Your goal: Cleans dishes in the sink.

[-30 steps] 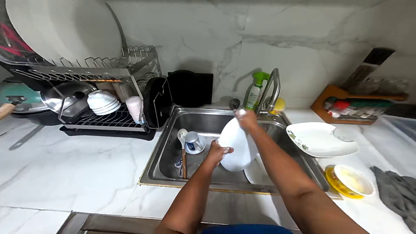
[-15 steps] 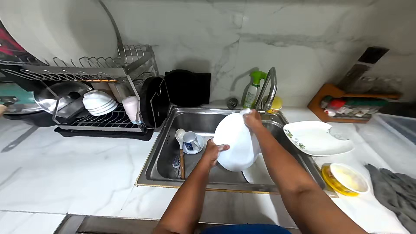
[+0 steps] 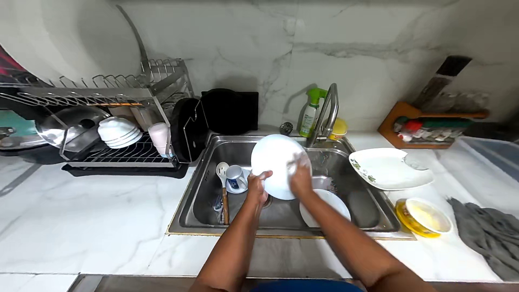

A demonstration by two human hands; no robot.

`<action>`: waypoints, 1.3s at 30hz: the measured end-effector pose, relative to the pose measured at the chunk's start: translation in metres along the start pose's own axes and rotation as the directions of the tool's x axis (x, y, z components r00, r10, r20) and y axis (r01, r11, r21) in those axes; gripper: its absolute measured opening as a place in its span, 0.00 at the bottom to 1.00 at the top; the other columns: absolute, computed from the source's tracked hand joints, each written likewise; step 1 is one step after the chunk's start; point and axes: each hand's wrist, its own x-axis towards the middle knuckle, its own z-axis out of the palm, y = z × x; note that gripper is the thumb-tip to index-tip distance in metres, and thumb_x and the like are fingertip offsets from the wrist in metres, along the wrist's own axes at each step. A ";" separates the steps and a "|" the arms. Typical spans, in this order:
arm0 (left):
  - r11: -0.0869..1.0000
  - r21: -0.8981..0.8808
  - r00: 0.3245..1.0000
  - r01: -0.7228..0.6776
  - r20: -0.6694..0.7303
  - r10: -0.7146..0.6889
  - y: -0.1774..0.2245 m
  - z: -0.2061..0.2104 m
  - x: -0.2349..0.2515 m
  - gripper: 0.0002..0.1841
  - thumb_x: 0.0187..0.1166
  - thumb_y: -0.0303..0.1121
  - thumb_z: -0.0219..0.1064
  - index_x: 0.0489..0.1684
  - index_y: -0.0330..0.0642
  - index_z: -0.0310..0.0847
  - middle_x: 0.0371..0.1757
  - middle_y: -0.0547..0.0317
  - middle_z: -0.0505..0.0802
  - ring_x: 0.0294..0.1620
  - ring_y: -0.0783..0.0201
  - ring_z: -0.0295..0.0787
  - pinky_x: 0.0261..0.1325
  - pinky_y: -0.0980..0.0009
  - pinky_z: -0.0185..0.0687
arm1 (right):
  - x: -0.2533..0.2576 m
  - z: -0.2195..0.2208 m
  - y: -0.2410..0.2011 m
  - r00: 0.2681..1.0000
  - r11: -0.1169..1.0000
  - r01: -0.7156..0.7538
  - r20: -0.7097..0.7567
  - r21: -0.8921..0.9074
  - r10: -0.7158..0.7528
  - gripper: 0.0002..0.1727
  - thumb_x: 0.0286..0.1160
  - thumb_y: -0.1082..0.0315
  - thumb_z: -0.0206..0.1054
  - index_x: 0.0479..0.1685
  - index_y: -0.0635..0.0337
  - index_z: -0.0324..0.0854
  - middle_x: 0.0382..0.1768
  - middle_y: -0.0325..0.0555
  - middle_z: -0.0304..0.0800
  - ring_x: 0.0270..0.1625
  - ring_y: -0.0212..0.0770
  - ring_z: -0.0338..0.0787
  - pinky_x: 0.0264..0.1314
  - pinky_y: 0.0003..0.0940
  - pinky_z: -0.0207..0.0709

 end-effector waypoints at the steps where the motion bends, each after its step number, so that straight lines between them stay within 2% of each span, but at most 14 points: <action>1: 1.000 0.006 1.000 -0.003 -0.014 0.003 -0.002 0.001 0.002 0.22 0.70 0.15 0.69 0.64 0.28 0.73 0.46 0.43 0.90 0.43 0.56 0.91 0.46 0.59 0.90 | -0.024 0.010 -0.012 0.994 0.994 0.099 0.047 0.046 -0.101 0.31 0.85 0.63 0.56 0.86 0.68 0.67 0.89 0.71 0.59 0.93 0.69 0.53 0.94 0.66 0.45; 4: 0.999 0.029 1.000 -0.016 -0.007 0.016 0.002 0.001 -0.003 0.23 0.68 0.14 0.70 0.63 0.28 0.72 0.46 0.44 0.90 0.42 0.58 0.91 0.45 0.61 0.91 | -0.030 0.016 -0.013 0.991 0.990 0.132 0.000 0.039 -0.132 0.34 0.80 0.60 0.62 0.88 0.59 0.68 0.90 0.69 0.56 0.94 0.70 0.49 0.92 0.76 0.36; 7: 0.995 0.092 0.997 -0.046 0.072 0.040 0.007 0.000 -0.009 0.25 0.64 0.13 0.71 0.63 0.28 0.72 0.47 0.44 0.90 0.45 0.59 0.91 0.50 0.62 0.91 | 0.025 -0.020 0.029 0.961 0.964 -0.266 -0.070 0.010 0.266 0.26 0.85 0.65 0.60 0.78 0.69 0.75 0.76 0.74 0.76 0.81 0.69 0.75 0.84 0.63 0.66; 9: 0.983 0.171 0.993 -0.062 0.109 0.044 0.005 -0.002 -0.008 0.24 0.69 0.17 0.73 0.65 0.27 0.72 0.50 0.44 0.91 0.48 0.60 0.92 0.53 0.63 0.91 | 0.041 -0.046 0.036 0.865 0.865 -0.501 0.005 0.013 0.501 0.22 0.89 0.66 0.56 0.72 0.74 0.77 0.71 0.75 0.81 0.78 0.67 0.79 0.82 0.59 0.68; 11: 0.951 0.283 0.993 -0.120 0.055 0.109 0.004 -0.002 -0.002 0.19 0.78 0.29 0.74 0.62 0.28 0.78 0.48 0.47 0.93 0.47 0.63 0.93 0.53 0.65 0.91 | 0.042 -0.055 0.034 0.846 0.847 -0.532 -0.039 -0.002 0.532 0.21 0.89 0.67 0.55 0.69 0.74 0.80 0.68 0.74 0.83 0.77 0.66 0.80 0.82 0.58 0.68; 13: 0.875 0.462 0.971 -0.142 -0.107 0.215 0.000 -0.002 0.004 0.20 0.88 0.44 0.65 0.49 0.29 0.85 0.41 0.48 0.92 0.42 0.64 0.90 0.50 0.64 0.87 | 0.035 -0.052 0.031 0.859 0.864 -0.503 -0.104 0.001 0.501 0.20 0.89 0.69 0.55 0.69 0.74 0.80 0.67 0.74 0.84 0.76 0.67 0.81 0.81 0.59 0.68; 15: 0.853 0.517 0.935 -0.067 -0.265 0.234 -0.004 -0.004 0.008 0.31 0.96 0.49 0.45 0.55 0.23 0.82 0.53 0.32 0.88 0.55 0.49 0.86 0.62 0.51 0.81 | 0.025 -0.044 0.029 0.837 0.854 -0.462 -0.201 0.238 0.509 0.19 0.87 0.72 0.57 0.66 0.78 0.81 0.63 0.74 0.86 0.72 0.64 0.84 0.79 0.54 0.71; 18: 0.985 0.142 0.952 0.093 -0.303 -0.047 -0.005 -0.008 0.010 0.30 0.98 0.47 0.34 0.81 0.32 0.66 0.76 0.34 0.78 0.74 0.45 0.77 0.72 0.45 0.75 | 0.015 -0.039 0.029 0.759 0.512 -0.205 -0.195 0.834 0.621 0.17 0.92 0.73 0.45 0.61 0.75 0.76 0.48 0.59 0.83 0.50 0.44 0.85 0.57 0.39 0.82; 21: 0.941 -0.169 0.953 0.292 -0.039 -0.302 0.005 -0.018 0.006 0.17 0.86 0.35 0.43 0.64 0.39 0.69 0.54 0.42 0.85 0.50 0.49 0.86 0.48 0.50 0.86 | 0.016 -0.044 0.060 0.866 0.123 -0.041 -0.026 0.992 0.500 0.22 0.92 0.65 0.35 0.31 0.55 0.72 0.17 0.37 0.79 0.22 0.33 0.82 0.32 0.32 0.83; 23: 0.921 -0.099 0.919 0.378 0.161 -0.360 0.015 -0.023 -0.002 0.12 0.77 0.25 0.46 0.51 0.42 0.72 0.40 0.50 0.90 0.39 0.57 0.90 0.41 0.59 0.90 | 0.014 -0.058 0.089 0.965 0.421 -0.162 0.055 0.893 0.256 0.24 0.90 0.72 0.36 0.39 0.67 0.81 0.31 0.45 0.90 0.37 0.34 0.88 0.48 0.30 0.84; 26: 0.921 0.156 0.895 0.356 0.227 -0.384 0.021 -0.018 -0.007 0.17 0.70 0.12 0.51 0.51 0.41 0.72 0.36 0.57 0.89 0.34 0.66 0.88 0.37 0.67 0.88 | 0.022 -0.083 0.092 0.966 0.957 -0.154 0.241 0.245 0.094 0.18 0.86 0.67 0.60 0.63 0.70 0.85 0.66 0.60 0.88 0.70 0.48 0.85 0.79 0.44 0.73; 29: 0.899 0.329 0.886 0.291 0.262 -0.382 0.011 -0.008 -0.006 0.26 0.65 0.09 0.57 0.63 0.37 0.69 0.45 0.54 0.87 0.41 0.65 0.87 0.43 0.65 0.88 | 0.016 -0.080 0.052 0.949 0.976 0.041 0.315 -0.214 0.030 0.25 0.82 0.52 0.66 0.64 0.65 0.86 0.70 0.65 0.84 0.77 0.65 0.79 0.82 0.64 0.66; 35: 0.921 0.266 0.846 0.285 0.382 -0.373 0.001 -0.004 -0.005 0.25 0.63 0.09 0.56 0.60 0.39 0.70 0.45 0.54 0.90 0.42 0.64 0.90 0.44 0.64 0.90 | 0.014 -0.029 0.000 0.924 0.962 0.273 0.279 -0.005 -0.261 0.18 0.79 0.55 0.70 0.54 0.60 0.91 0.57 0.57 0.90 0.66 0.58 0.85 0.72 0.55 0.78; 39: 0.916 0.270 0.835 0.296 0.393 -0.385 0.006 -0.005 -0.012 0.26 0.61 0.08 0.56 0.60 0.39 0.70 0.44 0.55 0.90 0.42 0.64 0.90 0.45 0.65 0.90 | 0.039 -0.022 -0.010 0.964 0.980 0.195 0.176 0.048 -0.200 0.18 0.77 0.59 0.73 0.55 0.64 0.89 0.59 0.60 0.89 0.69 0.60 0.84 0.74 0.56 0.77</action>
